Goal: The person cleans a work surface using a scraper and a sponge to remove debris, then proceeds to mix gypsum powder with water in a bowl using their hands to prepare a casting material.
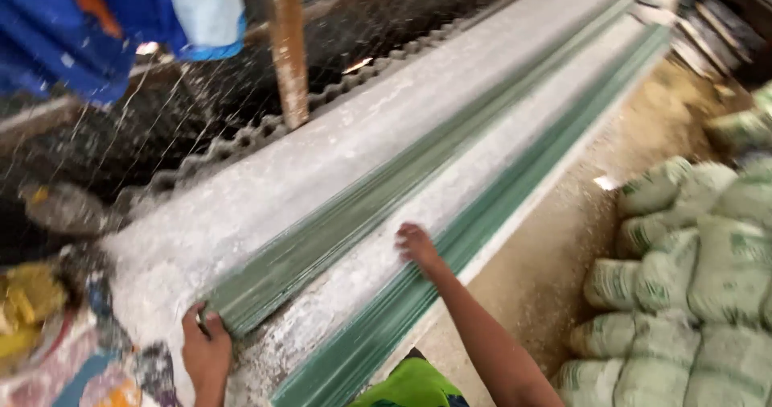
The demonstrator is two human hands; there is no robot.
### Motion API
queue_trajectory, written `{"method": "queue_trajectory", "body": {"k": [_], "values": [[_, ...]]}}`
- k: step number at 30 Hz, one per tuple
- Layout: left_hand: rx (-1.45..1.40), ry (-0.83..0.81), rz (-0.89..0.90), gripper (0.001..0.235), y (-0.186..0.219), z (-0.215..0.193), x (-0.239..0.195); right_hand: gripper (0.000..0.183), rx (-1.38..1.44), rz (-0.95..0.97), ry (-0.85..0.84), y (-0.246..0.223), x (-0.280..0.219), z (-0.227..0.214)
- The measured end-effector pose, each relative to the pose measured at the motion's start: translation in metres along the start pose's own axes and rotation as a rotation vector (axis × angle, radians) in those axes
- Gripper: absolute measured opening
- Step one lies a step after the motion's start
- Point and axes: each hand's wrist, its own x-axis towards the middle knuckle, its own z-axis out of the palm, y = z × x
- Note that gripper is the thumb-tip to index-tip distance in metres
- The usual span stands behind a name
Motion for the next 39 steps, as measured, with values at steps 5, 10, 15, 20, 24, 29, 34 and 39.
{"method": "queue_trajectory", "body": {"k": [5, 10, 15, 20, 24, 29, 34, 39], "values": [[0.017, 0.146, 0.116, 0.041, 0.066, -0.052, -0.043, 0.051, 0.620, 0.296, -0.259, -0.097, 0.067, 0.005], [0.272, 0.124, -0.033, 0.042, 0.074, -0.043, 0.001, 0.063, -0.276, 0.157, 0.297, -0.122, 0.116, 0.000], [0.642, -0.228, -0.350, 0.057, 0.050, 0.016, 0.082, 0.050, -0.262, 0.135, 0.175, -0.176, 0.109, 0.049], [0.650, -0.295, -0.176, 0.077, 0.246, 0.000, -0.012, 0.097, -0.474, 0.264, 0.076, -0.180, 0.142, 0.049], [0.688, -0.410, 0.252, 0.044, 0.234, 0.093, 0.015, 0.108, -0.423, 0.261, 0.121, -0.141, 0.179, 0.051], [0.792, -0.417, 0.230, 0.036, 0.229, 0.126, 0.008, 0.132, -0.243, 0.319, -0.060, -0.182, 0.123, 0.022], [0.887, -0.065, 0.573, 0.038, 0.162, 0.157, -0.030, 0.021, 0.227, 0.168, -0.199, -0.177, 0.207, -0.132], [0.949, 0.217, 0.888, 0.089, 0.132, 0.162, -0.024, 0.020, 0.173, 0.161, 0.544, -0.262, 0.356, -0.286]]}}
